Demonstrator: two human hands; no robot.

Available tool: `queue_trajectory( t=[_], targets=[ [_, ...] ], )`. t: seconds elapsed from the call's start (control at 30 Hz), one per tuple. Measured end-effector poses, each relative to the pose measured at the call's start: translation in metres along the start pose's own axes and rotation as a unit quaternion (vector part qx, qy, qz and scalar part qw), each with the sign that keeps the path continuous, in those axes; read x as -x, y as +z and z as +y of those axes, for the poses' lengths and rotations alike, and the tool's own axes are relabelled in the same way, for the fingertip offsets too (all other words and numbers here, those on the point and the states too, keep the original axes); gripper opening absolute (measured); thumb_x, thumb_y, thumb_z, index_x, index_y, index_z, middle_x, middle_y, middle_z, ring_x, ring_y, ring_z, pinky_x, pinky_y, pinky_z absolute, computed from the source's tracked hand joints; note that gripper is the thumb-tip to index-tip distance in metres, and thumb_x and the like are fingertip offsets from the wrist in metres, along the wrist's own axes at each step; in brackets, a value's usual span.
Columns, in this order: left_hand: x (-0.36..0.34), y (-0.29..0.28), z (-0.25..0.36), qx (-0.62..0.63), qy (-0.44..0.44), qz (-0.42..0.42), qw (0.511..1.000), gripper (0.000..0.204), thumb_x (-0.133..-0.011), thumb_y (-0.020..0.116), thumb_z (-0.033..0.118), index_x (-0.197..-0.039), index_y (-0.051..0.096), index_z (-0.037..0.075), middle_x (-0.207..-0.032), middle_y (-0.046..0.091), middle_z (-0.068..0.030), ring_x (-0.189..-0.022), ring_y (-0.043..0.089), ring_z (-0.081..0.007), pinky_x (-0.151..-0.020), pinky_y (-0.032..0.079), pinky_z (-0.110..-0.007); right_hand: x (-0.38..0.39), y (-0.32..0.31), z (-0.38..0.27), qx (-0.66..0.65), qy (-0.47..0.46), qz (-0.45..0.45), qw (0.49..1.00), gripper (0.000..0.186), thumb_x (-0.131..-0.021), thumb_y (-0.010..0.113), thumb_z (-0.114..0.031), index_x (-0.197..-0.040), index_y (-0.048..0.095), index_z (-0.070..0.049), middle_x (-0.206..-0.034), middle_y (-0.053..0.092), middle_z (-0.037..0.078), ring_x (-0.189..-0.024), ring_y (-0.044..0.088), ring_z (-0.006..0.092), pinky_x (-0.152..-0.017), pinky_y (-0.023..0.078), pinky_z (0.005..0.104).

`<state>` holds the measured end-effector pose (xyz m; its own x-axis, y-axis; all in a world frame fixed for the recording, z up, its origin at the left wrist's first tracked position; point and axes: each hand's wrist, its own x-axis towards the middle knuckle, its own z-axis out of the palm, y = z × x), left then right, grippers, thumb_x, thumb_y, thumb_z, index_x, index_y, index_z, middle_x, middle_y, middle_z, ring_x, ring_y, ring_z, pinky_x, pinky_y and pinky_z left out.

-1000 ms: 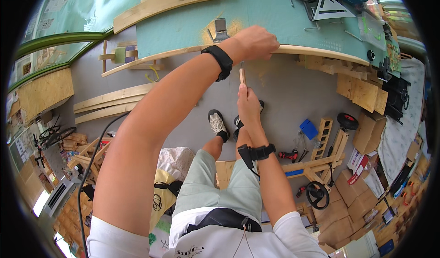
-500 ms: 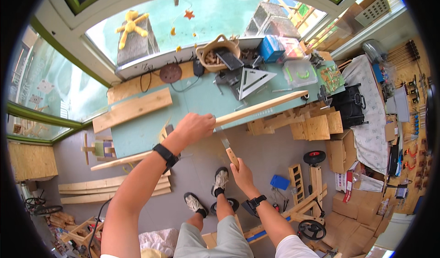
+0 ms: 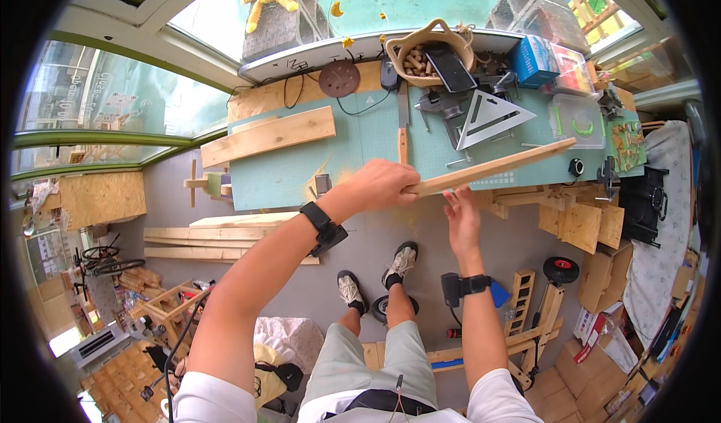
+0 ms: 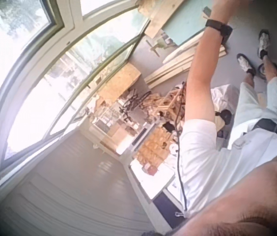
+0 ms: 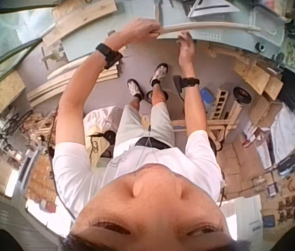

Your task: The person measures a curved wooden board using a tape measure and a pencil, marks it with a speed square, and uses a hand saw to cut a slot into the edge of the board. They then sand the cut area and the surface of the wood with a piece of sandpaper.

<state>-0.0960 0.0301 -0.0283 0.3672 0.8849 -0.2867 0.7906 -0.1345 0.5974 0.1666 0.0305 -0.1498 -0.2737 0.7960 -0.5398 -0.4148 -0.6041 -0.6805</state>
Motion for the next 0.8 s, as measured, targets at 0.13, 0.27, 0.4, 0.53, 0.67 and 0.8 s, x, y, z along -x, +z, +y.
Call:
queue_trajectory(
  t=[0.13, 0.27, 0.4, 0.53, 0.67, 0.8],
  targets=[
    [-0.033, 0.011, 0.016, 0.073, -0.021, -0.101, 0.992, 0.026, -0.095, 0.067, 0.032, -0.092, 0.061, 0.007, -0.088, 0.062, -0.0132, -0.079, 0.061, -0.0371, -0.070, 0.049, -0.047, 0.003, -0.042, -0.041, -0.127, 0.021, -0.001, 0.992, 0.035, -0.103, 0.066, -0.037, -0.129, 0.058, -0.016, -0.121, 0.064, -0.002, -0.109, 0.062, 0.0125, -0.087, 0.048, 0.0294],
    [-0.038, 0.034, -0.004, 0.056, -0.030, 0.084, 0.994, 0.027, -0.100, 0.063, 0.035, -0.108, 0.066, 0.009, -0.098, 0.068, -0.0128, -0.088, 0.064, -0.0346, -0.076, 0.052, -0.042, -0.018, -0.076, -0.057, -0.032, 0.012, 0.064, 0.997, 0.032, -0.101, 0.069, -0.033, -0.123, 0.059, -0.012, -0.116, 0.066, -0.001, -0.102, 0.064, 0.0136, -0.087, 0.053, 0.0308],
    [0.026, 0.003, -0.013, 0.163, -0.225, 0.150, 0.949, 0.031, -0.103, 0.060, 0.030, -0.122, 0.065, 0.005, -0.111, 0.071, -0.0139, -0.096, 0.066, -0.0330, -0.087, 0.052, -0.040, -0.051, -0.117, -0.057, 0.009, 0.032, 0.141, 0.989, 0.031, -0.098, 0.074, -0.027, -0.118, 0.059, -0.009, -0.113, 0.067, 0.004, -0.099, 0.065, 0.0166, -0.082, 0.056, 0.0312],
    [0.135, 0.001, -0.045, 0.136, -0.319, 0.195, 0.917, 0.031, -0.101, 0.065, 0.026, -0.122, 0.066, 0.003, -0.116, 0.069, -0.0148, -0.104, 0.065, -0.0340, -0.091, 0.052, -0.041, -0.092, -0.127, -0.055, 0.054, 0.030, 0.163, 0.985, 0.030, -0.099, 0.073, -0.027, -0.118, 0.060, -0.009, -0.111, 0.067, 0.003, -0.095, 0.066, 0.0156, -0.080, 0.058, 0.0315],
    [0.226, 0.026, -0.059, 0.019, -0.332, 0.186, 0.925, 0.036, -0.096, 0.071, 0.026, -0.124, 0.065, 0.004, -0.125, 0.066, -0.0133, -0.118, 0.061, -0.0344, -0.104, 0.047, -0.044, -0.099, -0.108, -0.068, 0.316, 0.117, 0.178, 0.925, 0.039, -0.104, 0.062, -0.040, -0.114, 0.060, -0.002, -0.092, 0.069, 0.007, -0.078, 0.070, 0.0151, -0.064, 0.056, 0.0251],
    [0.250, 0.055, -0.082, -0.080, -0.325, 0.132, 0.933, 0.045, -0.092, 0.075, 0.024, -0.132, 0.061, 0.010, -0.135, 0.063, -0.0105, -0.133, 0.053, -0.0309, -0.121, 0.030, -0.051, -0.084, -0.115, -0.067, 0.462, 0.194, 0.210, 0.840, 0.047, -0.106, 0.055, -0.048, -0.113, 0.060, -0.002, -0.082, 0.067, 0.005, -0.067, 0.067, 0.0122, -0.054, 0.051, 0.0227]
  ],
)
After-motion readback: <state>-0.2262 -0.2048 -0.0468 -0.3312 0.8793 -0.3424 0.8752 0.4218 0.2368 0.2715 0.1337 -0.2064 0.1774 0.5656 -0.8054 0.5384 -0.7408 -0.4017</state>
